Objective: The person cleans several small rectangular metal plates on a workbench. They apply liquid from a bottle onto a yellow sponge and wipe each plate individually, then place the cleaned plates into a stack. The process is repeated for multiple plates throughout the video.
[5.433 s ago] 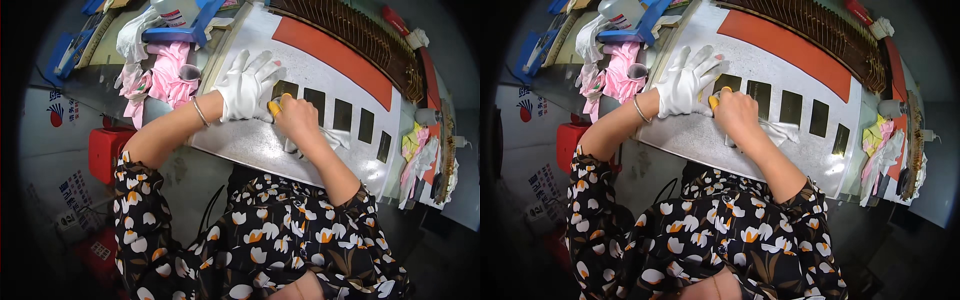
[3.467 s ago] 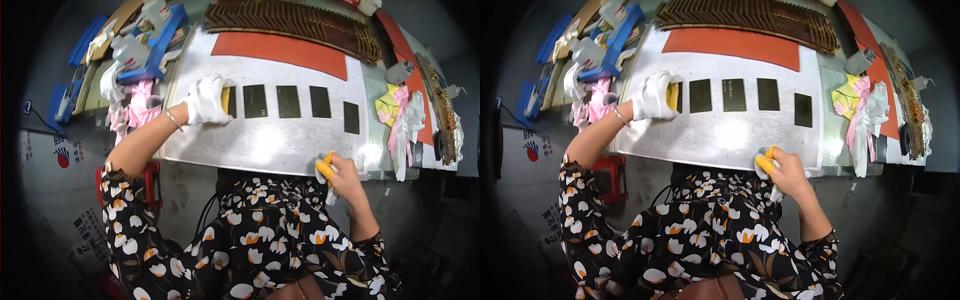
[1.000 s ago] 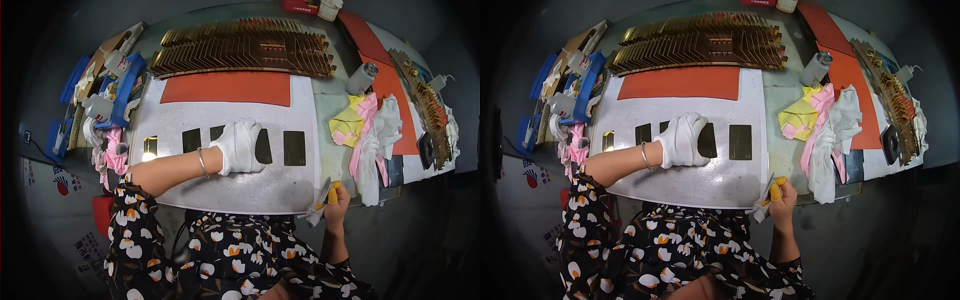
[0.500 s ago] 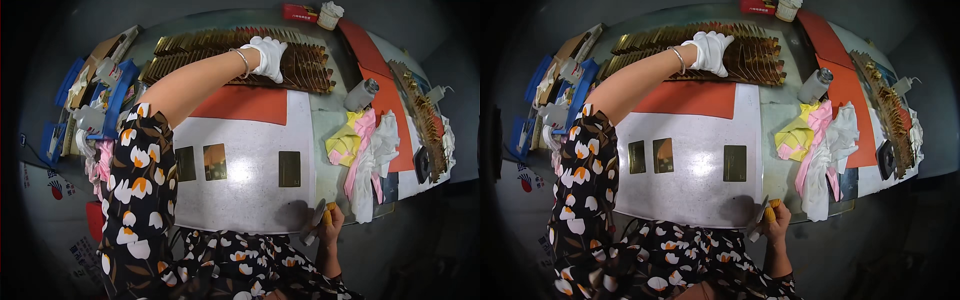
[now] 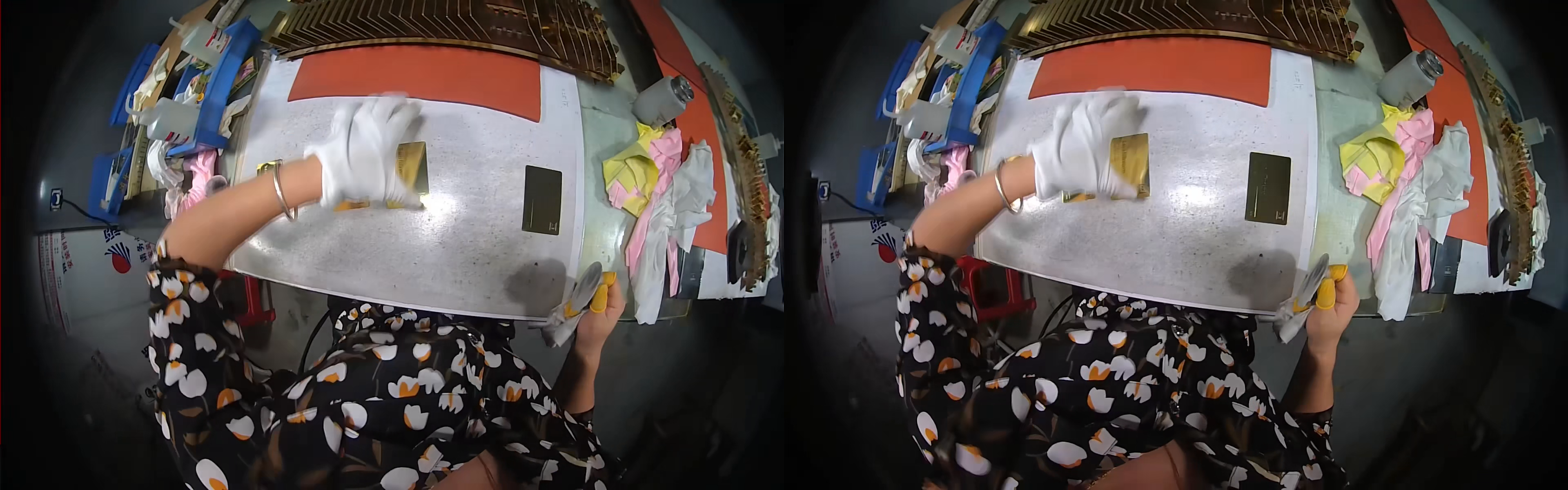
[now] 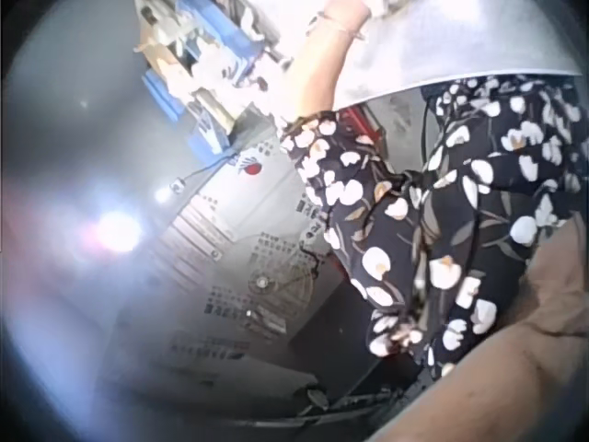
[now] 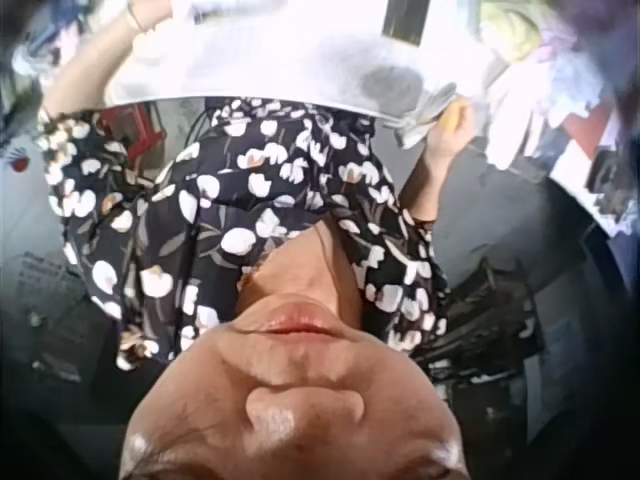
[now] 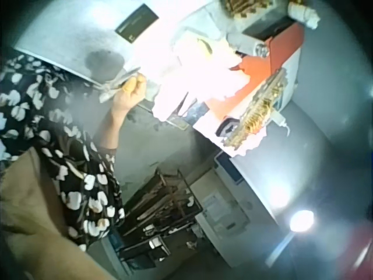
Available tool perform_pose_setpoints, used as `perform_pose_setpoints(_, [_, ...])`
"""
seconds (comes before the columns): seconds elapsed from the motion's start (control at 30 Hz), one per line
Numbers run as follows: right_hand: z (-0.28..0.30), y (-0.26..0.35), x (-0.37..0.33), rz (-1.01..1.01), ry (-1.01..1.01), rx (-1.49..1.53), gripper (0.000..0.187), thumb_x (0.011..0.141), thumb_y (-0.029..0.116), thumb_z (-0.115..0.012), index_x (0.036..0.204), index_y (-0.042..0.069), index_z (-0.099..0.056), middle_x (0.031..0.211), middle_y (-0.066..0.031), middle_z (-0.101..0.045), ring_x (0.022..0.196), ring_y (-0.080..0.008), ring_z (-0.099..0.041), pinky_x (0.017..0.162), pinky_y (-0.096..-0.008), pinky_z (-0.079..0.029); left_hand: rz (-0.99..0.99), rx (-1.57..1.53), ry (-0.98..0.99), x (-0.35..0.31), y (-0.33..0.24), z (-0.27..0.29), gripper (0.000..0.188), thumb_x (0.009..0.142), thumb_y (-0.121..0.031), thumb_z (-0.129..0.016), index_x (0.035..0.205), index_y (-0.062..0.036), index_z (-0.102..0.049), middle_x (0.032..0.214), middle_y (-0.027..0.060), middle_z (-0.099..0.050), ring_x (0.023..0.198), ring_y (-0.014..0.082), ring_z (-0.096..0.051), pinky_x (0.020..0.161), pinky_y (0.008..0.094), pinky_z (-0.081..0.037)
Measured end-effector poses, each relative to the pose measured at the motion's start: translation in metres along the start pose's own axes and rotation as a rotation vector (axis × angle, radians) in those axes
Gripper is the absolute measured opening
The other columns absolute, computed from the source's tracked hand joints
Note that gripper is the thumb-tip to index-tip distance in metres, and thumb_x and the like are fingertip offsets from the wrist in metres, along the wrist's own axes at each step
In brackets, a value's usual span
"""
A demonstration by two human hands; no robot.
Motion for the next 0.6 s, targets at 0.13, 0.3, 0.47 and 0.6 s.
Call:
perform_pose_setpoints(0.13, [-0.006,0.010,0.005,0.020,-0.025,-0.009,0.025,0.092,0.020,-0.054,0.102,-0.003,-0.057,0.082,0.0032,-0.055,0.070,-0.0028,-0.046,0.061,-0.0174,-0.037,0.143,-0.077,0.032,-0.024,0.000,-0.024,0.085,0.048,-0.042,-0.078,0.117,-0.0021,-0.047,0.110,0.0179,-0.048,0.102,0.0344,-0.049,0.089,0.0419,-0.039])
perform_pose_setpoints(0.3, [-0.012,0.017,0.011,0.030,-0.090,-0.017,0.024,0.091,0.020,-0.055,0.100,-0.001,-0.058,0.081,0.0043,-0.054,0.070,-0.0022,-0.045,0.062,-0.0173,-0.036,0.293,-0.161,0.104,-0.019,-0.001,-0.031,0.060,0.051,-0.032,-0.072,0.097,-0.0036,-0.046,0.101,0.0163,-0.047,0.095,0.0334,-0.048,0.085,0.0403,-0.039])
perform_pose_setpoints(0.47, [-0.016,0.015,0.010,0.031,0.018,0.065,0.020,0.091,0.020,-0.056,0.092,0.001,-0.057,0.077,0.0057,-0.051,0.068,-0.0018,-0.042,0.060,-0.0172,-0.034,0.364,-0.392,0.167,-0.019,-0.011,-0.015,0.066,0.052,-0.031,-0.074,0.104,-0.0008,-0.047,0.098,0.0185,-0.053,0.093,0.0337,-0.053,0.081,0.0414,-0.044])
perform_pose_setpoints(0.6, [-0.016,0.014,0.011,0.012,0.000,0.077,0.021,0.090,0.022,-0.056,0.086,0.001,-0.055,0.074,0.0054,-0.050,0.065,-0.0021,-0.041,0.057,-0.0179,-0.034,0.087,-0.037,-0.010,-0.026,-0.023,-0.012,0.070,0.054,-0.039,-0.074,0.106,0.0010,-0.049,0.096,0.0191,-0.055,0.089,0.0360,-0.055,0.077,0.0427,-0.045])
Point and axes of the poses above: each hand's wrist, its own x-axis towards the middle knuckle, its own z-axis out of the back of the hand, y = z × x, the point moved 7 cm from there along x, towards the middle knuckle
